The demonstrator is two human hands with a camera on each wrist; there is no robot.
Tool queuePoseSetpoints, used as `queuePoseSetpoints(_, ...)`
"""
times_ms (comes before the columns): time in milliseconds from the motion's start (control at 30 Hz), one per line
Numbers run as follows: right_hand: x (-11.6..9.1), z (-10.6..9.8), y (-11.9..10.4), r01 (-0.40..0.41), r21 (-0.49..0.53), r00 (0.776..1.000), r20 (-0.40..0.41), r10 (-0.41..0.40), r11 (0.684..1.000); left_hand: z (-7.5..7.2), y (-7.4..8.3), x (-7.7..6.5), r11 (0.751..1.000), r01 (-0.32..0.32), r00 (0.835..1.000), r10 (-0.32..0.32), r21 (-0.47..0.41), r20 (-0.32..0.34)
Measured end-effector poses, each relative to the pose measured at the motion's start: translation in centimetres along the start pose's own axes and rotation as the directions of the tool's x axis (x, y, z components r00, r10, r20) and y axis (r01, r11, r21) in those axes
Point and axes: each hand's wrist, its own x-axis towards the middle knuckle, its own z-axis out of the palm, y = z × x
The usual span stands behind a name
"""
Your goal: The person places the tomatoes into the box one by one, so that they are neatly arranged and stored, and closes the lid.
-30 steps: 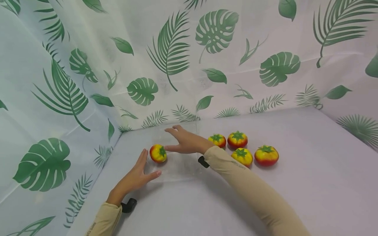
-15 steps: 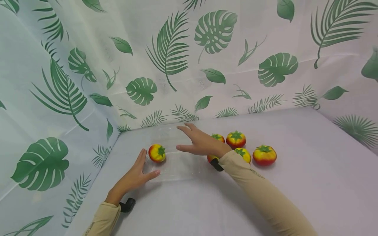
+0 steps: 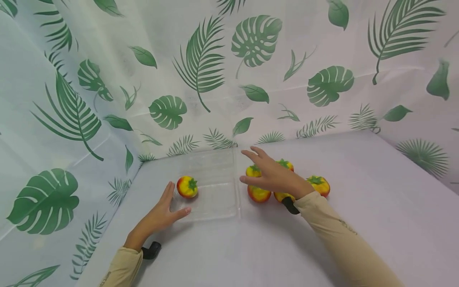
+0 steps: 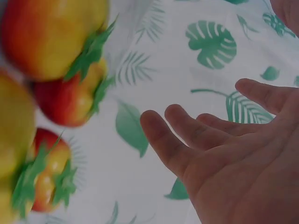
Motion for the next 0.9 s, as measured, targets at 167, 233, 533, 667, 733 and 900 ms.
queuePoseSetpoints(167, -2.5, -1.5, 1.7, -0.072, -0.019, 0.997, -0.003, 0.072, 0.997, 0.0, 0.1, -0.1, 1.000, -0.007, 1.000, 0.007, 0.002, 0.001)
queuePoseSetpoints(233, -3.5, -2.2, 2.3, -0.085, -0.032, 0.996, -0.002, 0.085, 0.996, -0.1, 0.1, -0.1, 1.000, -0.011, 1.000, 0.011, 0.003, -0.005)
queuePoseSetpoints(533, -7.2, -4.9, 5.9, -0.156, -0.068, 0.988, 0.007, 0.156, 0.985, 0.0, 0.4, -0.4, 1.000, -0.003, 1.000, 0.003, 0.001, 0.008)
queuePoseSetpoints(667, -8.2, -5.7, 7.5, -0.180, -0.071, 0.983, 0.025, 0.182, 0.981, 0.0, 0.4, -0.3, 1.000, -0.016, 1.000, 0.016, 0.003, 0.012)
queuePoseSetpoints(733, -8.4, -5.8, 8.4, -0.190, -0.065, 0.980, 0.044, 0.193, 0.980, 0.0, 0.3, -0.2, 1.000, -0.022, 1.000, 0.022, 0.005, 0.011)
queuePoseSetpoints(900, -8.5, -5.4, 10.2, -0.230, -0.021, 0.966, 0.114, 0.231, 0.973, -0.1, 0.0, 0.0, 1.000, -0.019, 1.000, 0.019, 0.006, 0.014)
